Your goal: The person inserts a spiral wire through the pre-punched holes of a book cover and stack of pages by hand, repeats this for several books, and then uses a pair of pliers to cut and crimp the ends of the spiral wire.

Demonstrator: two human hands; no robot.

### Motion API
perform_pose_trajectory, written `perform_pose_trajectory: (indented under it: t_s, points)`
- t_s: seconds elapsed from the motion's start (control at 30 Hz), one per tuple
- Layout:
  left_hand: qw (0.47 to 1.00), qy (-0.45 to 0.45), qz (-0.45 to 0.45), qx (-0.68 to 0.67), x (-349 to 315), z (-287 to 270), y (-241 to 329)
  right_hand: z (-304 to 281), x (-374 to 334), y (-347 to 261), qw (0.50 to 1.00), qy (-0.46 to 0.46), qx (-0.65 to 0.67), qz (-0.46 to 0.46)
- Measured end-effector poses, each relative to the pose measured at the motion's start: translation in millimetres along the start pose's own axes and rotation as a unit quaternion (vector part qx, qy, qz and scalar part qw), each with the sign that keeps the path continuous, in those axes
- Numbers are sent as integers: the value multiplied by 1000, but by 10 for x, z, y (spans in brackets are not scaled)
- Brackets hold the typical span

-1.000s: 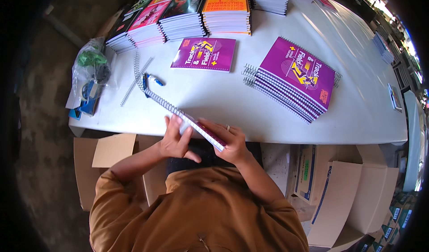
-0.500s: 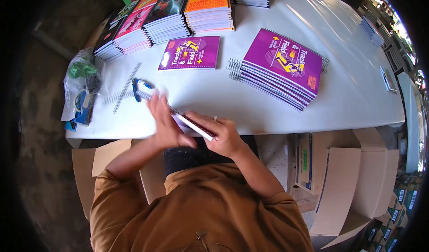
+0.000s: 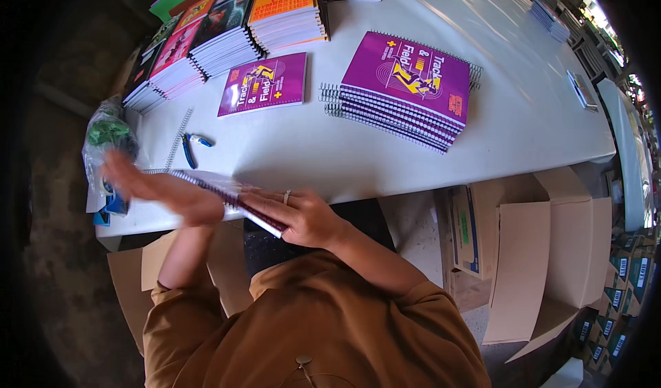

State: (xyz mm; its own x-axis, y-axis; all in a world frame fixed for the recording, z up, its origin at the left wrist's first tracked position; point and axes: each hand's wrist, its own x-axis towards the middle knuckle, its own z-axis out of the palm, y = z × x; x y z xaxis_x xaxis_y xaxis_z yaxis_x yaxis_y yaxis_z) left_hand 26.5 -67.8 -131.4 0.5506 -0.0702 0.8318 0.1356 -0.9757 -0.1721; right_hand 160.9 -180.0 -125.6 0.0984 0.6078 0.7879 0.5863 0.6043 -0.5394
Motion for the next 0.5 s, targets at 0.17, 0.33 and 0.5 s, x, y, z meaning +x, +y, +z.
perform_pose_trajectory:
  t_s: [0.17, 0.33, 0.5]
  points:
    - [990, -47, 104, -85, -317, 71, 196, -63, -44, 120, 998, 33, 13, 44]
    - [994, -1, 20, 111, 215, -6, -8, 73, -18, 65, 1000, 11, -4, 3]
    - [977, -79, 183, -80, -40, -66, 276, 2, 11, 180, 997, 20, 51, 49]
